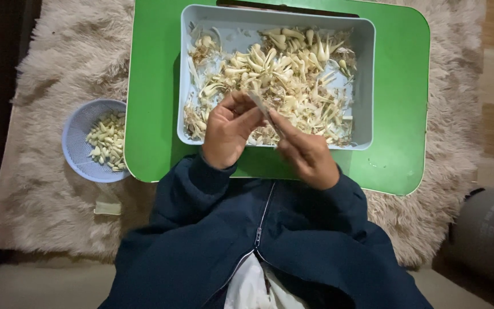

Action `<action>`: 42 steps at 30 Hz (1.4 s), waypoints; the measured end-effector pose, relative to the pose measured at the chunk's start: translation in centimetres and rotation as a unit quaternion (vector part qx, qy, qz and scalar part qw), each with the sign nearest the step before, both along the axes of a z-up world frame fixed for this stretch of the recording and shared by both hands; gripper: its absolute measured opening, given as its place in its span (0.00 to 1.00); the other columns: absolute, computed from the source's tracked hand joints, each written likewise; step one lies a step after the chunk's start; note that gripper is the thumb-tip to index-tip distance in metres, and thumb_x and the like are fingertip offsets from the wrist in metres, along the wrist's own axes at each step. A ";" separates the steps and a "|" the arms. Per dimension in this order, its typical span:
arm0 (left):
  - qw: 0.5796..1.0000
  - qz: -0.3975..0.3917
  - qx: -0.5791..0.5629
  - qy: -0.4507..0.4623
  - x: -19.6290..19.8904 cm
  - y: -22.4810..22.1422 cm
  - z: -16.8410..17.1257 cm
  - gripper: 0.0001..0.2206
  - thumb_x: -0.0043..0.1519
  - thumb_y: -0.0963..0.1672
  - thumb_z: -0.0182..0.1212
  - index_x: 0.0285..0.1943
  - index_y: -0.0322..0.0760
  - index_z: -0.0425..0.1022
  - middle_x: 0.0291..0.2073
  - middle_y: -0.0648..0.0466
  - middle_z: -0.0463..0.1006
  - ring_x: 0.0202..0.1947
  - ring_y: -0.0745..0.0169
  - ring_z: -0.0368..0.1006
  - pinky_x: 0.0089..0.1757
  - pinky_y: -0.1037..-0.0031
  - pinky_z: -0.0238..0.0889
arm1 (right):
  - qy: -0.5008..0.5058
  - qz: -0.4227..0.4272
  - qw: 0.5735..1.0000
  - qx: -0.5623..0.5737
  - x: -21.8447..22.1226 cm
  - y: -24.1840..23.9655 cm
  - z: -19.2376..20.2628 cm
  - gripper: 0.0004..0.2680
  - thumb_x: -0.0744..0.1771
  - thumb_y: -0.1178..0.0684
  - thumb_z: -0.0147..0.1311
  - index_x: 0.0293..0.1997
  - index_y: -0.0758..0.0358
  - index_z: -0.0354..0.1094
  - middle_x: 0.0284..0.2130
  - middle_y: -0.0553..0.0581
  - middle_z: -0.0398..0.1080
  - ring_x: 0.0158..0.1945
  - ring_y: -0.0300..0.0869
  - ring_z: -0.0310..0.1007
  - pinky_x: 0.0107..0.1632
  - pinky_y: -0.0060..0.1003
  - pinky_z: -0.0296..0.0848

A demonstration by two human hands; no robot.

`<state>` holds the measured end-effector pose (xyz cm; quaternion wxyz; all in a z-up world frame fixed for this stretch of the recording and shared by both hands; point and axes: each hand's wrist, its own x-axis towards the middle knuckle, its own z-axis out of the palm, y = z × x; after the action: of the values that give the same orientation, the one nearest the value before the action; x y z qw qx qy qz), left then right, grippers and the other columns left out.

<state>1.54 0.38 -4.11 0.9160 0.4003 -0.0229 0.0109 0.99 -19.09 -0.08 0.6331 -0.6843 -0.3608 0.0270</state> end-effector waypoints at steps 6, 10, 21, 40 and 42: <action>0.998 0.054 -0.028 0.024 -2.9 1.7 1.5 0.07 0.65 0.37 0.65 0.51 0.29 0.78 0.42 0.42 0.82 0.39 0.58 0.81 0.39 0.73 0.80 | 0.038 0.002 0.999 -0.005 -1.5 -1.6 -0.4 0.19 0.71 0.59 0.40 0.73 0.77 0.52 0.24 0.59 0.74 0.23 0.44 0.74 0.36 0.39 0.75; 0.836 0.191 0.497 -0.130 -8.6 5.3 3.6 0.08 0.61 0.35 0.71 0.48 0.33 0.83 0.40 0.46 0.79 0.37 0.50 0.80 0.38 0.67 0.79 | 0.006 -0.031 0.986 -0.166 -2.8 -3.6 0.6 0.19 0.71 0.54 0.43 0.73 0.64 0.57 0.37 0.64 0.76 0.39 0.55 0.78 0.46 0.48 0.75; 0.594 0.264 0.757 -0.065 -12.0 4.1 -4.5 0.05 0.58 0.42 0.69 0.39 0.49 0.77 0.35 0.56 0.75 0.29 0.51 0.77 0.31 0.63 0.73 | -0.237 -0.064 0.867 -0.433 -5.1 0.8 -2.6 0.10 0.69 0.55 0.48 0.54 0.48 0.70 0.30 0.53 0.74 0.23 0.54 0.77 0.27 0.50 0.76; 0.601 0.291 0.743 -0.040 -11.7 8.8 -1.6 0.08 0.58 0.37 0.71 0.39 0.40 0.77 0.37 0.48 0.74 0.36 0.40 0.78 0.36 0.58 0.72 | -0.316 -0.074 0.797 -0.510 -5.5 0.9 -2.8 0.10 0.67 0.53 0.51 0.53 0.49 0.69 0.31 0.53 0.68 0.25 0.49 0.79 0.24 0.44 0.76; 0.594 0.323 0.736 -0.026 -11.6 12.6 -2.2 0.08 0.58 0.36 0.73 0.40 0.38 0.79 0.37 0.47 0.77 0.37 0.39 0.79 0.38 0.58 0.72 | -0.304 -0.059 0.815 -0.489 -4.7 0.9 -1.6 0.08 0.68 0.52 0.51 0.51 0.49 0.70 0.29 0.53 0.68 0.25 0.51 0.79 0.25 0.43 0.76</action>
<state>-10.02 13.00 -6.26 0.2454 0.9194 0.0842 0.2958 -3.72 -18.21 -1.66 0.0728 -0.8971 -0.4332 -0.0469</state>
